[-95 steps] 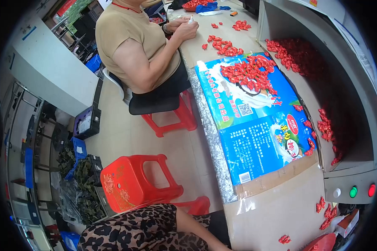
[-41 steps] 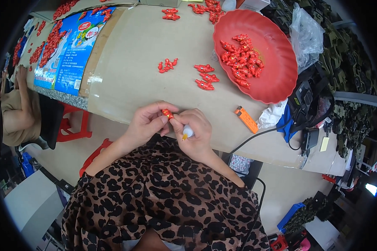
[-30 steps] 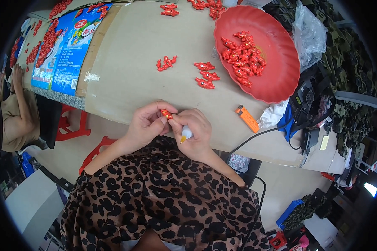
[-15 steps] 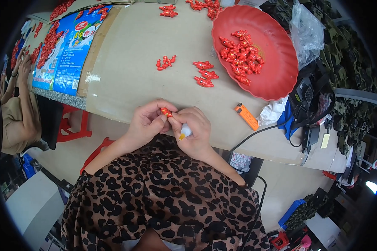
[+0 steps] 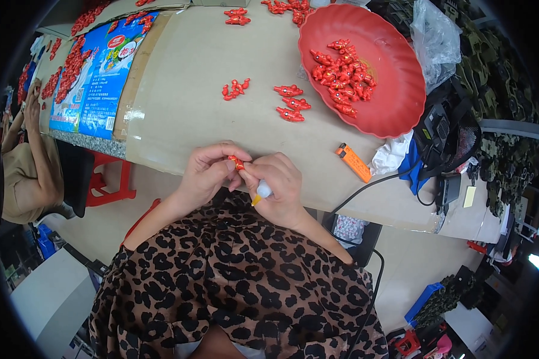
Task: The person retrieves small red pieces from the work surface, applies glue to them using a glue bottle, and presses components together by hand.
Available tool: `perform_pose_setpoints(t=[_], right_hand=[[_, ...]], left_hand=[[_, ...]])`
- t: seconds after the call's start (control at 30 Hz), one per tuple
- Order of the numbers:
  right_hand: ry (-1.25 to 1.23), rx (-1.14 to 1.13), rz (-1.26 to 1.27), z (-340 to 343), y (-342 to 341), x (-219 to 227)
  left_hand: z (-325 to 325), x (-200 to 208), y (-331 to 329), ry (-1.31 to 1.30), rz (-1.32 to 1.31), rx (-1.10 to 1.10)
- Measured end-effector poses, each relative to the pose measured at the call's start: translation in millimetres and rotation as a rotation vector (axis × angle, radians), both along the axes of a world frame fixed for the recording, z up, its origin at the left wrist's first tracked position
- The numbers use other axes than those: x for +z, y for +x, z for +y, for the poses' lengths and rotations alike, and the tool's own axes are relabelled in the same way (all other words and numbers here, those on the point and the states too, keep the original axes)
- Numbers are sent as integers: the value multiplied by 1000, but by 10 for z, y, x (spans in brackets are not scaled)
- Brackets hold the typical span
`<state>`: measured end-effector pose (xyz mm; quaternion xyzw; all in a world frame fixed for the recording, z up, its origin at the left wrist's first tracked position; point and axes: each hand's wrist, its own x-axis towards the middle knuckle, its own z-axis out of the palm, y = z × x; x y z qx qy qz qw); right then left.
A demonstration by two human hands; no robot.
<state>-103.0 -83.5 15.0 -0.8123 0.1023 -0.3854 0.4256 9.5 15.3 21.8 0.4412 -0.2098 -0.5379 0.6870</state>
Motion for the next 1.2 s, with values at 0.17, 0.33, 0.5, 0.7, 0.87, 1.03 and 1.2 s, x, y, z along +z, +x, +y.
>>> perform_pose_setpoints(t=[0.17, 0.33, 0.5, 0.7, 0.87, 1.03, 1.2], right_hand=[[-3, 15, -15, 2, 10, -5], [-18, 36, -13, 2, 0, -21], [-66, 74, -11, -9, 0, -26], [-88, 70, -23, 0, -4, -19], [-87, 57, -33, 9, -10, -55], [76, -2, 23, 10, -11, 0], [239, -41, 61, 37, -2, 20]], left_hand=[[2, 24, 9, 12, 16, -6], [10, 19, 18, 17, 4, -14], [20, 19, 27, 23, 30, -26], [20, 17, 15, 13, 15, -16], [23, -10, 3, 4, 0, -6], [-1, 43, 11, 81, 27, -35], [-1, -30, 48, -1, 85, -74]])
